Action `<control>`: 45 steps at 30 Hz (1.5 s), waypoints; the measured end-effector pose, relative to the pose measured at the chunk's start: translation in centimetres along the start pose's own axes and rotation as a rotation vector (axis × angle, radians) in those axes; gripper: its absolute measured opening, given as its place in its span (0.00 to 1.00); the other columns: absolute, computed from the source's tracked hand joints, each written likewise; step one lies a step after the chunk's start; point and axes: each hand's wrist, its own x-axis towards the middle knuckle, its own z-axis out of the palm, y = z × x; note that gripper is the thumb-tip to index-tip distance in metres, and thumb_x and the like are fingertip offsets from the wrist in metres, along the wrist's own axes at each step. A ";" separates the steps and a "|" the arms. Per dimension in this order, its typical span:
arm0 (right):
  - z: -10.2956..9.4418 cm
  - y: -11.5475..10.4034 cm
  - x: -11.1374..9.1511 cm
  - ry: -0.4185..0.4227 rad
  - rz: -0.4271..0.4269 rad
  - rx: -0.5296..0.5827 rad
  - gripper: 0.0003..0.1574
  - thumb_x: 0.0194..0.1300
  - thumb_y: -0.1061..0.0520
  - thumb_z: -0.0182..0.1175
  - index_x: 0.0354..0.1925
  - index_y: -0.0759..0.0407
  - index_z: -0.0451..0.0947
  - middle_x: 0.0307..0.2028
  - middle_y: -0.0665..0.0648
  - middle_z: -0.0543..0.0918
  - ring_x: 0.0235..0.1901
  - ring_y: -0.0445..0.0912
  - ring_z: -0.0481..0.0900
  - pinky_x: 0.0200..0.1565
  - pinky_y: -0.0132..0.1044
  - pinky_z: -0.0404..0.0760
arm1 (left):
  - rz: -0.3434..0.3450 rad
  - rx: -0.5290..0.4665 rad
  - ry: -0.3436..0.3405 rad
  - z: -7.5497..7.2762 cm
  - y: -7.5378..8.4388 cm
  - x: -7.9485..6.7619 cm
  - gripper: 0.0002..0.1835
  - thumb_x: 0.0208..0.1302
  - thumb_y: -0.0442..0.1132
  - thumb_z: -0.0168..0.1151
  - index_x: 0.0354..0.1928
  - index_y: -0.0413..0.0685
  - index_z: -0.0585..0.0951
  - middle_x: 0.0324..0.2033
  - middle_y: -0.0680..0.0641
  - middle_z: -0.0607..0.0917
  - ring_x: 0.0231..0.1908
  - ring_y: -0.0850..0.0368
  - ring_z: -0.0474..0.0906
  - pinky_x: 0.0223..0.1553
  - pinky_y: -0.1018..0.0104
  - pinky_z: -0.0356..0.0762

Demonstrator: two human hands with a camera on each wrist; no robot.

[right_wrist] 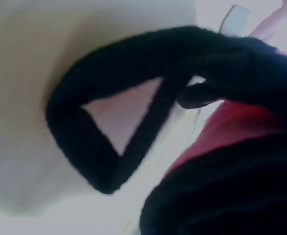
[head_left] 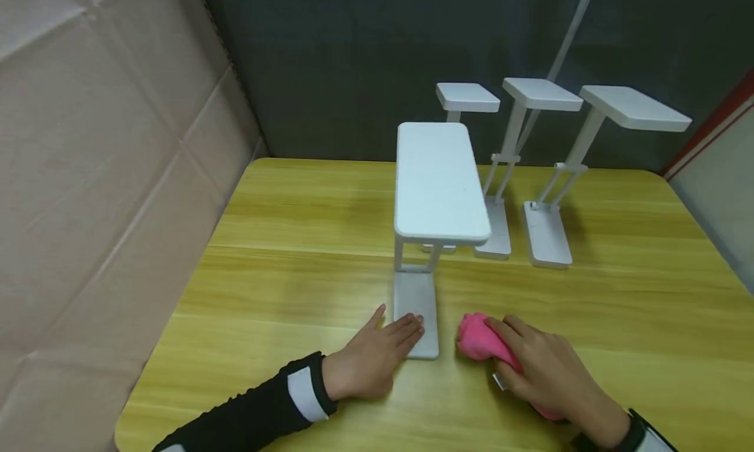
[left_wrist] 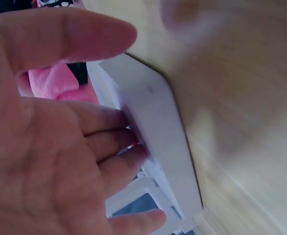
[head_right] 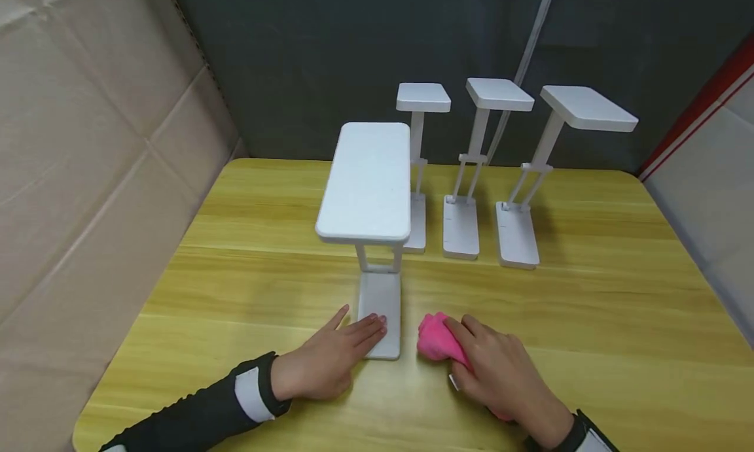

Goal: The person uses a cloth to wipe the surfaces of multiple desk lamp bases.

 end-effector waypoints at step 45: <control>0.1 -2.8 5.4 -0.472 -0.103 0.371 0.30 0.44 0.59 0.58 0.51 0.48 0.74 0.34 0.42 0.74 0.19 0.33 0.65 0.17 0.28 0.66 | -0.192 -0.263 -0.042 0.8 -5.2 2.7 0.58 0.46 0.76 0.50 0.68 0.47 0.42 0.69 0.49 0.42 0.67 0.50 0.34 0.59 0.33 0.41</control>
